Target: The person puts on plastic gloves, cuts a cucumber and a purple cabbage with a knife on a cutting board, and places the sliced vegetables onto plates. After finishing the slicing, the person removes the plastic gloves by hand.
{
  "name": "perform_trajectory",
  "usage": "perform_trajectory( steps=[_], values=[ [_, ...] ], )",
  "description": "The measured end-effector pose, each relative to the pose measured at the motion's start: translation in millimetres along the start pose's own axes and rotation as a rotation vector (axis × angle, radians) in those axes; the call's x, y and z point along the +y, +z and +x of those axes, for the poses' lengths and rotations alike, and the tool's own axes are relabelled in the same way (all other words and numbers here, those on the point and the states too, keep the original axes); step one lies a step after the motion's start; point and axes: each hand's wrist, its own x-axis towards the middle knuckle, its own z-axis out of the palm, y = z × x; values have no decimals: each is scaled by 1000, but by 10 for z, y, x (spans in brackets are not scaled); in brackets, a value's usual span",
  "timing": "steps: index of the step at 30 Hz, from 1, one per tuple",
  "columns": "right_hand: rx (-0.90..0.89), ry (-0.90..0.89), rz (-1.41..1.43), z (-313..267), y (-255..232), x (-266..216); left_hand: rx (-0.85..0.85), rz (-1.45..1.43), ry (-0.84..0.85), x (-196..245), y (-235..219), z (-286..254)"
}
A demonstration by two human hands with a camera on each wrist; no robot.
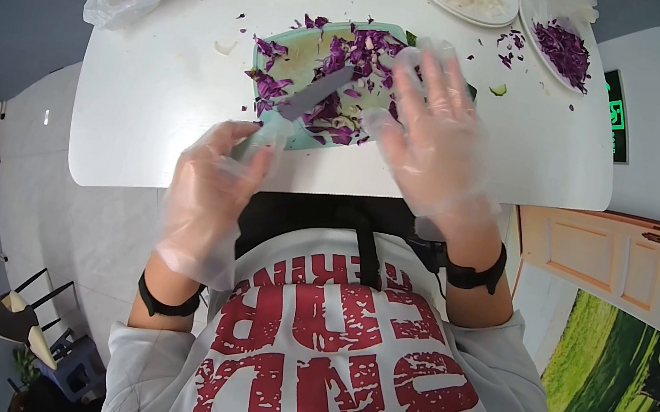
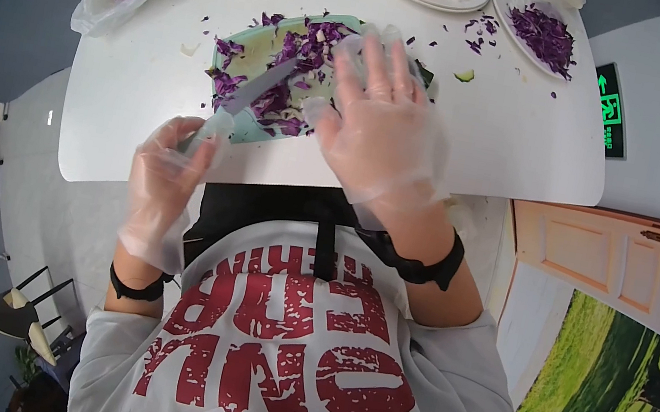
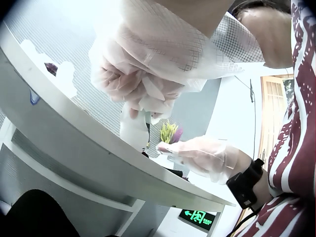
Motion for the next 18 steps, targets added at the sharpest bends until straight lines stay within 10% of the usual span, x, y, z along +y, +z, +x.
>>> perform_trajectory(
  steps=[18],
  values=[
    [-207,-147,149,-181,-278,426,23,196,-286,-531,-317,119]
  ],
)
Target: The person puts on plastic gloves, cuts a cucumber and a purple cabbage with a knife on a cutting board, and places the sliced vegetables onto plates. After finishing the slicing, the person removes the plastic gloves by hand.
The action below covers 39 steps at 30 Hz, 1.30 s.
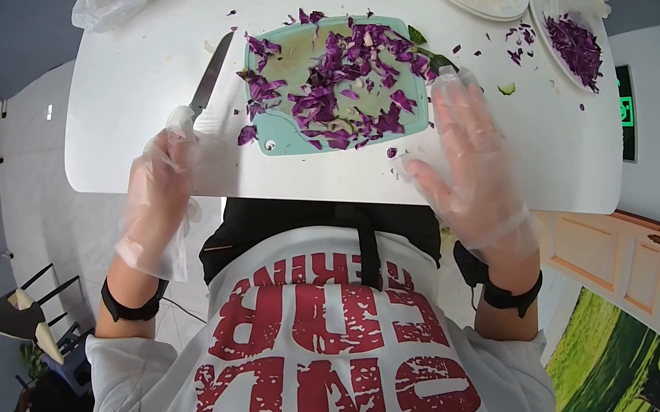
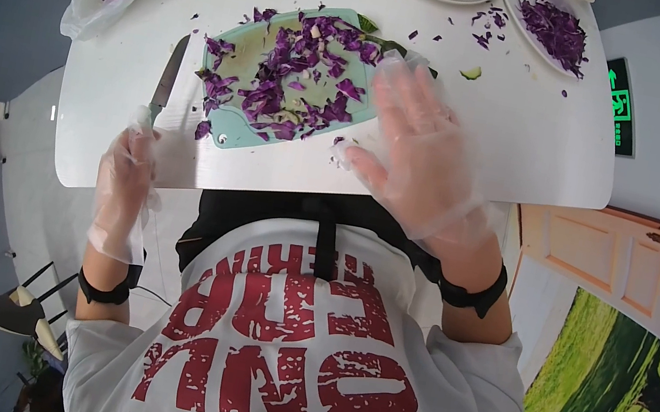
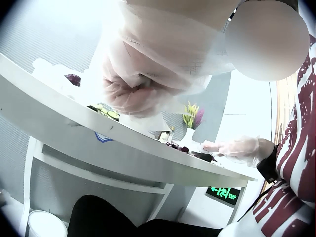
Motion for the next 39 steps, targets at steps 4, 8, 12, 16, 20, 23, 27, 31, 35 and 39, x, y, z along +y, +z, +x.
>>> perform_trajectory(
  steps=[4,8,12,16,20,23,27,31,35,39],
  values=[
    [-1,-11,-30,-13,-45,36,-2,-91,22,-15,-25,-8],
    [-48,-43,-25,-29,-60,56,-42,77,80,44,-39,-1],
    [-116,-67,39,-38,-7,26,-100,-63,90,74,10,45],
    [-182,-98,29,-56,37,14,-118,30,102,190,72,45],
    [-209,-82,-34,-21,50,-31,-173,-60,148,126,115,-1],
    [-214,-90,-95,17,92,-59,-230,-179,77,115,163,-25],
    [-245,-58,-160,57,141,-93,-298,-165,166,262,211,-78],
    [-303,-65,-172,125,139,-152,-389,-59,149,545,180,-128],
    [-295,-92,-150,150,206,-191,-352,19,380,492,290,-117],
    [-234,-114,-119,176,156,-167,-321,14,340,462,241,-85]
  ],
)
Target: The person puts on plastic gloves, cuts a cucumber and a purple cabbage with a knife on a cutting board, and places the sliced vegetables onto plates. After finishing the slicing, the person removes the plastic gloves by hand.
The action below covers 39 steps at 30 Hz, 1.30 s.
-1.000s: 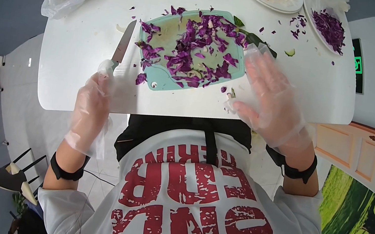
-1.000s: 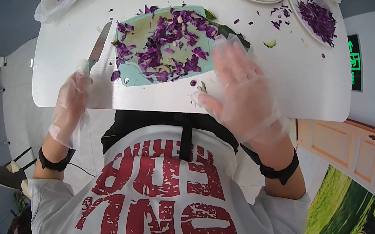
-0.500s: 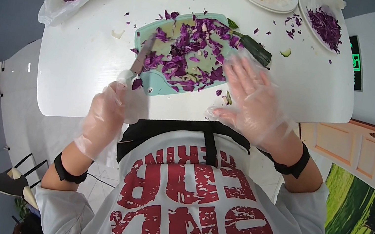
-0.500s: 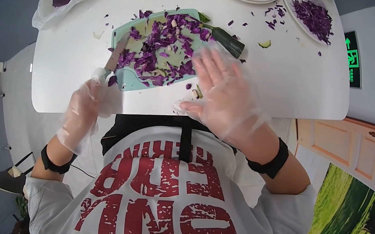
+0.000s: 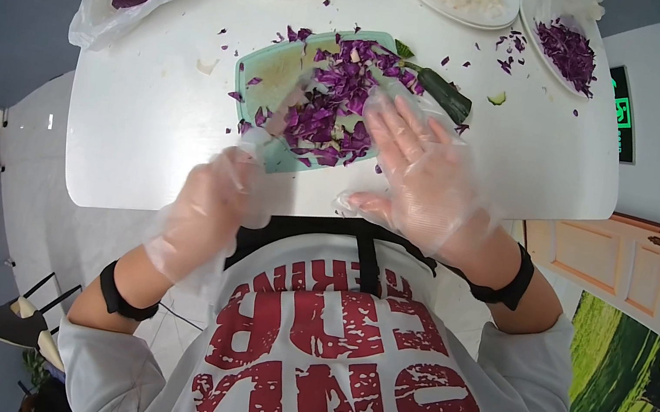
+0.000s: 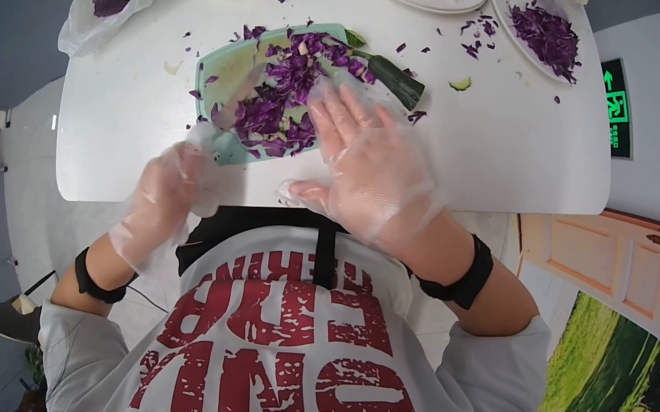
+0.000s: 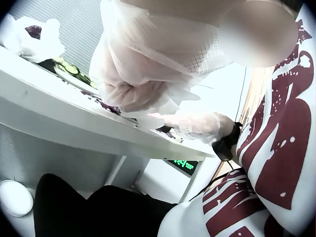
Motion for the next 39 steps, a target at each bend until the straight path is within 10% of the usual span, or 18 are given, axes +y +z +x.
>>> perform_trajectory(
  steps=[4,29,39],
  values=[
    [68,-36,41,-37,-78,115,37,-235,-372,85,-186,-22],
    [176,177,195,683,273,-208,-274,-414,-239,253,60,4],
    [240,185,261,789,314,-362,-398,-416,-429,474,146,173]
  ],
)
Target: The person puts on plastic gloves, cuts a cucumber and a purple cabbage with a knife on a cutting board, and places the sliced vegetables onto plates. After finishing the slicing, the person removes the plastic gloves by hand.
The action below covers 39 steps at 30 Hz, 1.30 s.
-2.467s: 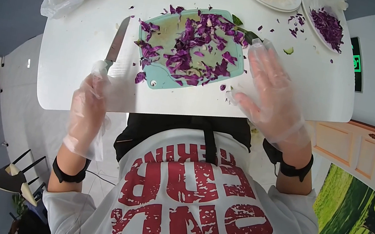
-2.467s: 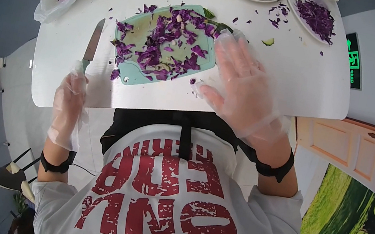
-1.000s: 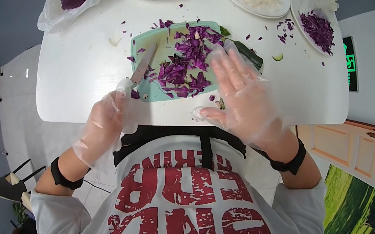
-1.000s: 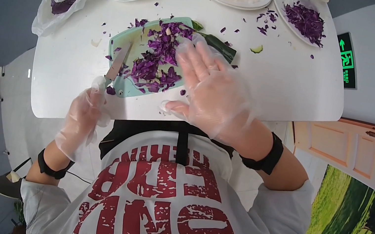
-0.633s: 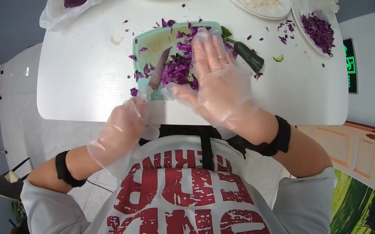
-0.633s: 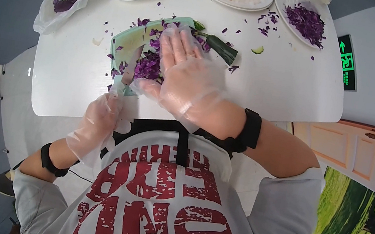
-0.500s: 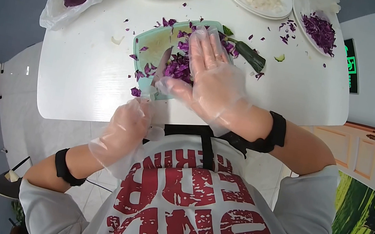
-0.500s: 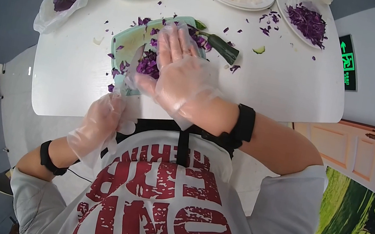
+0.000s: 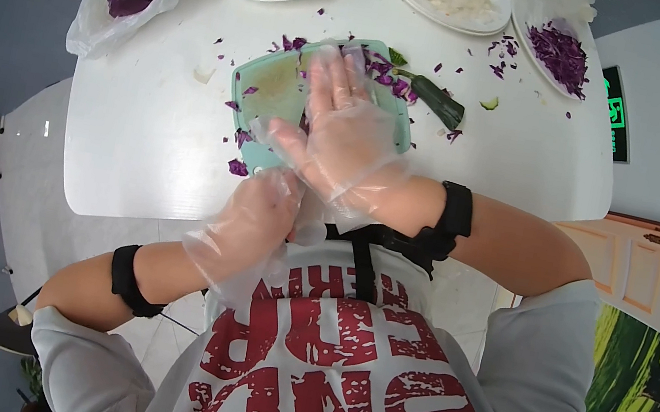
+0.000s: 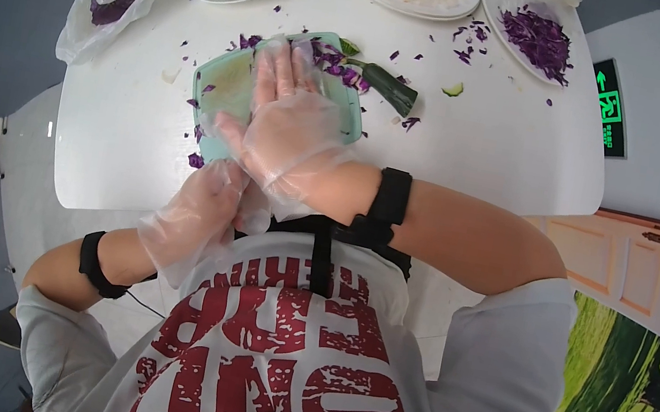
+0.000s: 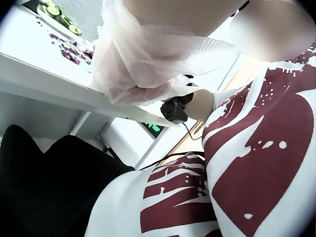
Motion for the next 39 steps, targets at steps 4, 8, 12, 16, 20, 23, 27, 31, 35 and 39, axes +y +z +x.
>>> perform_trajectory(
  steps=[4,8,12,16,20,23,27,31,35,39],
  values=[
    [3,56,4,38,52,-80,-28,-33,95,-190,45,141],
    [30,106,131,75,47,-90,32,-30,177,-201,13,92],
    [70,84,162,119,-117,-58,97,-106,288,-200,-3,123],
    [238,23,129,228,-404,85,95,-17,215,436,-77,-41],
    [430,0,85,367,-725,454,173,64,454,847,23,199],
    [599,6,-61,419,-1082,861,123,230,511,1438,144,472],
    [650,110,-156,467,-1343,1689,80,466,798,2033,452,1005],
    [600,156,-287,311,-1560,2389,-6,753,1253,2478,775,1519],
    [521,66,-438,199,-1646,2778,54,1087,1369,2746,1038,1784],
    [428,327,-458,312,-1549,3132,135,1123,1523,2753,1155,2054]
  ],
)
